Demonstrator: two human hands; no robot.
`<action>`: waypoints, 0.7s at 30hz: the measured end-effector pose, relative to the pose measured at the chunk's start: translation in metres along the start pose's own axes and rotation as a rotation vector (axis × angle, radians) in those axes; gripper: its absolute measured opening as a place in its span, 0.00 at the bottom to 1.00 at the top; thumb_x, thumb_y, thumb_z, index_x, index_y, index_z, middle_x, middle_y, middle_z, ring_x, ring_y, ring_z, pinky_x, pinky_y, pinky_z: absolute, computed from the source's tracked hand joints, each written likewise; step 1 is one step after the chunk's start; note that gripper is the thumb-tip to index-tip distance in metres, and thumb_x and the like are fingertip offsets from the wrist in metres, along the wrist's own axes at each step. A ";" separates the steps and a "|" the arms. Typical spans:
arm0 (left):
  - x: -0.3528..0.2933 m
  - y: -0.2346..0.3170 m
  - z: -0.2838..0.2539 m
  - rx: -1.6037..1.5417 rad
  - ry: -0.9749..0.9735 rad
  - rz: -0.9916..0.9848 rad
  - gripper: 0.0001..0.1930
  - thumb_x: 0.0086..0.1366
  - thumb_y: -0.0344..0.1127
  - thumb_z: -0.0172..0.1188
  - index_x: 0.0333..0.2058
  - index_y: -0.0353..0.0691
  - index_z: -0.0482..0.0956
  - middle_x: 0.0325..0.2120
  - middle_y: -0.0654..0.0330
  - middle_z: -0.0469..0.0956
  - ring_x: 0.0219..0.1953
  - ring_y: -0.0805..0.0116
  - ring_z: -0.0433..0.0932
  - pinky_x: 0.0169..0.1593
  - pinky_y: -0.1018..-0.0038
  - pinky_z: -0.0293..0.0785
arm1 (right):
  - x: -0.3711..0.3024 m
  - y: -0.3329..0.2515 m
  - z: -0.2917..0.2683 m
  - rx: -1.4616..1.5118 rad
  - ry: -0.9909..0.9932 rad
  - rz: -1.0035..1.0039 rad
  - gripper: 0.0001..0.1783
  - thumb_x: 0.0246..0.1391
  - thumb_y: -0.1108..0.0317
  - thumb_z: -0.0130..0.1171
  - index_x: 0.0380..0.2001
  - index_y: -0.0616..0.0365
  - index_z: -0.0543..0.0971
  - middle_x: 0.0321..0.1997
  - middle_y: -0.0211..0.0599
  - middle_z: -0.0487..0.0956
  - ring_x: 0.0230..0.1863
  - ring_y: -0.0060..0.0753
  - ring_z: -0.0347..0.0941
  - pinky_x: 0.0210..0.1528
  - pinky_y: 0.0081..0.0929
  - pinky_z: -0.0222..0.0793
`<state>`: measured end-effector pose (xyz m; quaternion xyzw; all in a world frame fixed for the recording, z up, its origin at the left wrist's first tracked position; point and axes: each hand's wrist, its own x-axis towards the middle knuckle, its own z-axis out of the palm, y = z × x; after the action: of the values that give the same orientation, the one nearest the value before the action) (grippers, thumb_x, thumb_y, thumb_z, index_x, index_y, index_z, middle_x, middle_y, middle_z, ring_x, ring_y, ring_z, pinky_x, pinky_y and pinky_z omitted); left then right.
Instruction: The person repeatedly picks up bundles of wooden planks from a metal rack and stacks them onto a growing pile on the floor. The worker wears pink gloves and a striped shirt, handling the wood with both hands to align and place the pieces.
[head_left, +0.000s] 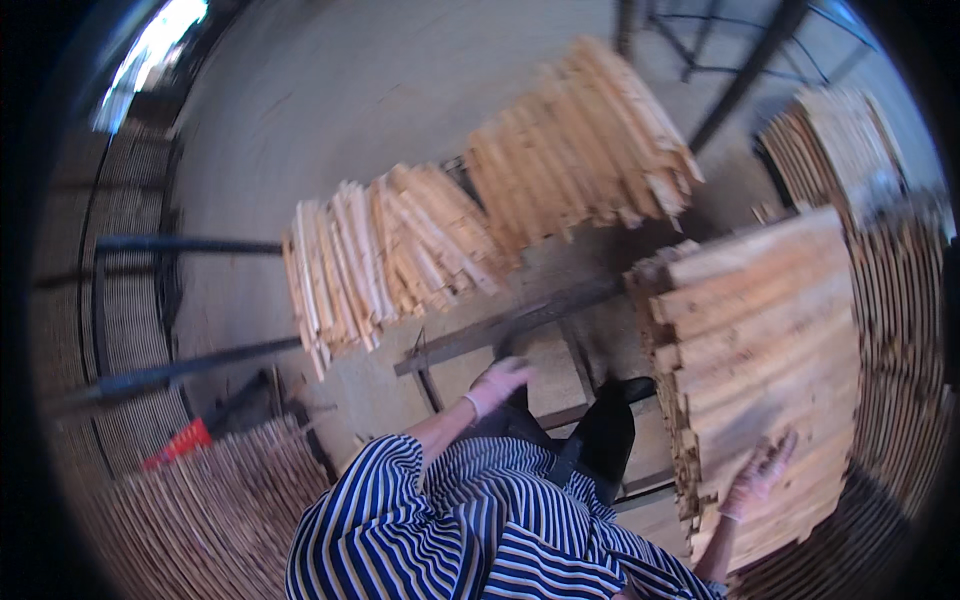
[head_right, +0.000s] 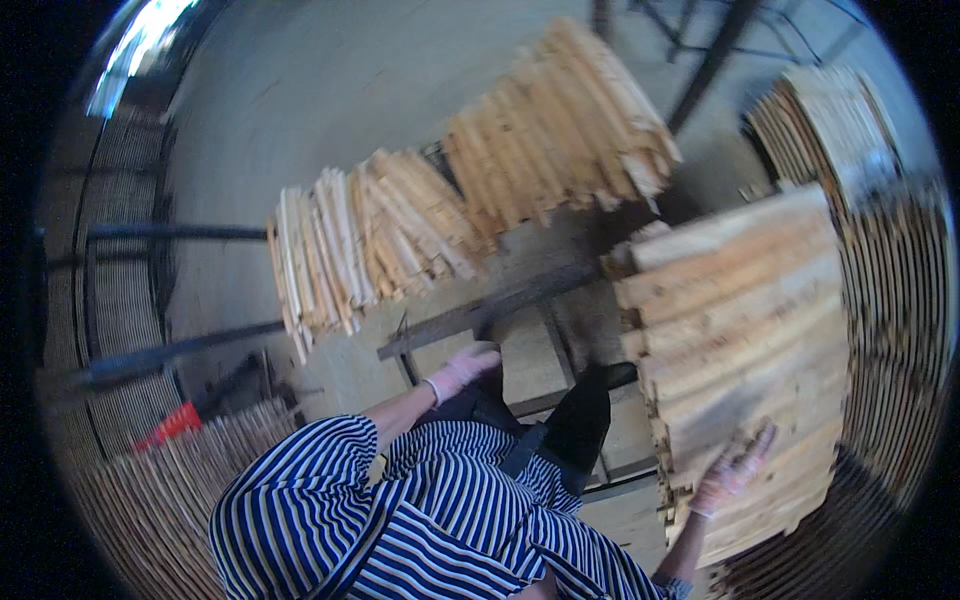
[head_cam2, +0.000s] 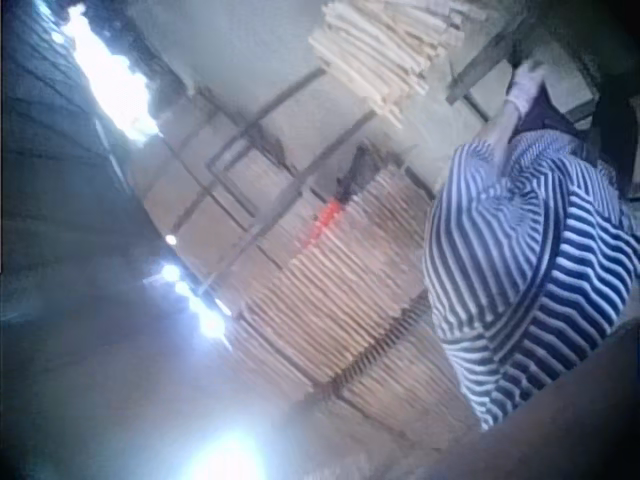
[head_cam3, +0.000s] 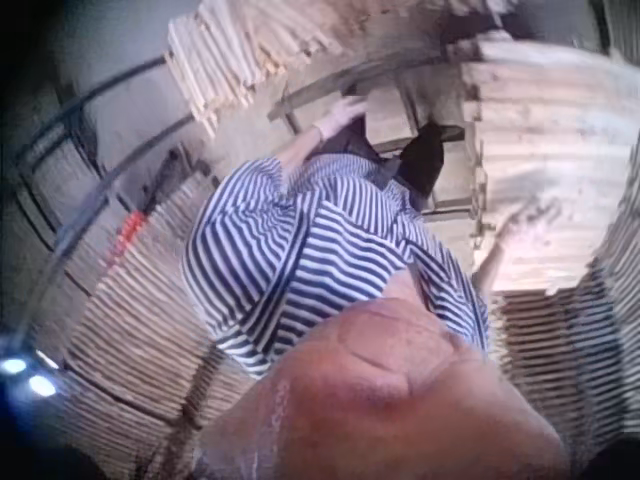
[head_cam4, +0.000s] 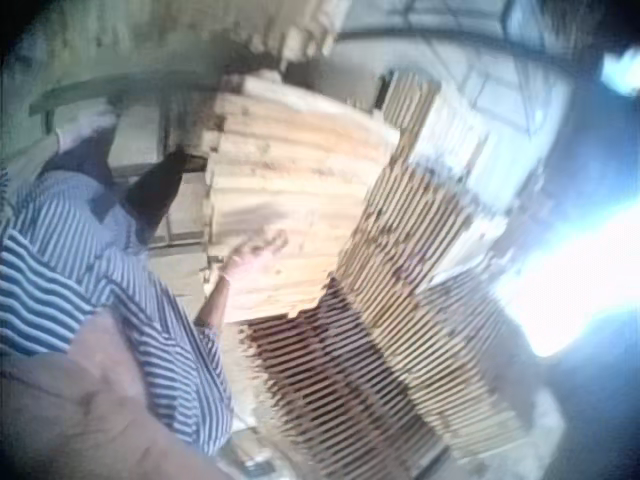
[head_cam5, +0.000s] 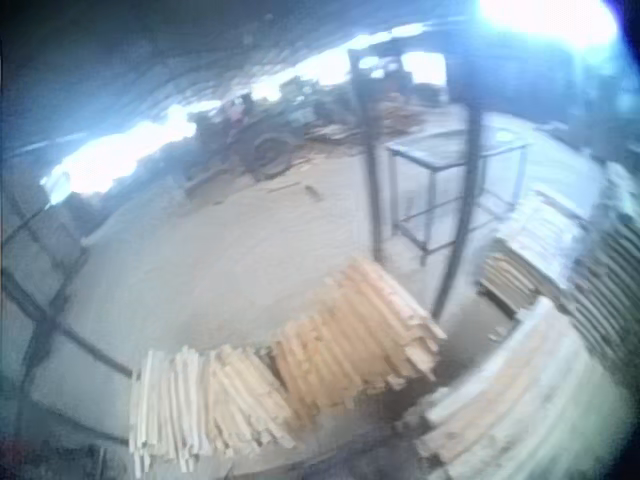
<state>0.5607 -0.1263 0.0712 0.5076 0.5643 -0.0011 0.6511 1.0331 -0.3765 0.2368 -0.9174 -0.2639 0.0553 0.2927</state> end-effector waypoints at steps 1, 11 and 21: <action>-0.014 -0.002 -0.038 -0.072 0.124 -0.061 0.34 0.67 0.55 0.59 0.63 0.34 0.72 0.59 0.48 0.76 0.64 0.56 0.71 0.66 0.67 0.64 | -0.009 -0.038 0.040 0.059 -0.087 -0.087 0.38 0.69 0.43 0.51 0.72 0.57 0.63 0.76 0.51 0.59 0.73 0.51 0.60 0.73 0.44 0.58; -0.091 -0.278 -0.290 -0.969 0.764 -0.568 0.41 0.64 0.71 0.56 0.64 0.45 0.68 0.57 0.51 0.75 0.52 0.52 0.76 0.44 0.55 0.69 | -0.129 -0.316 0.290 0.274 -1.130 -0.184 0.32 0.60 0.73 0.61 0.68 0.51 0.70 0.68 0.40 0.70 0.64 0.37 0.71 0.66 0.31 0.68; -0.006 -0.331 -0.412 -0.920 0.805 -0.457 0.51 0.60 0.74 0.58 0.69 0.39 0.62 0.68 0.51 0.65 0.69 0.52 0.61 0.67 0.50 0.58 | -0.233 -0.451 0.531 -0.113 -1.575 -0.536 0.37 0.60 0.56 0.61 0.71 0.48 0.64 0.66 0.49 0.73 0.63 0.47 0.74 0.64 0.35 0.69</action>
<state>0.0665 -0.0173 -0.0797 0.0047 0.8006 0.2923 0.5230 0.4942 0.0839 0.0431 -0.5295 -0.6033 0.5959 -0.0209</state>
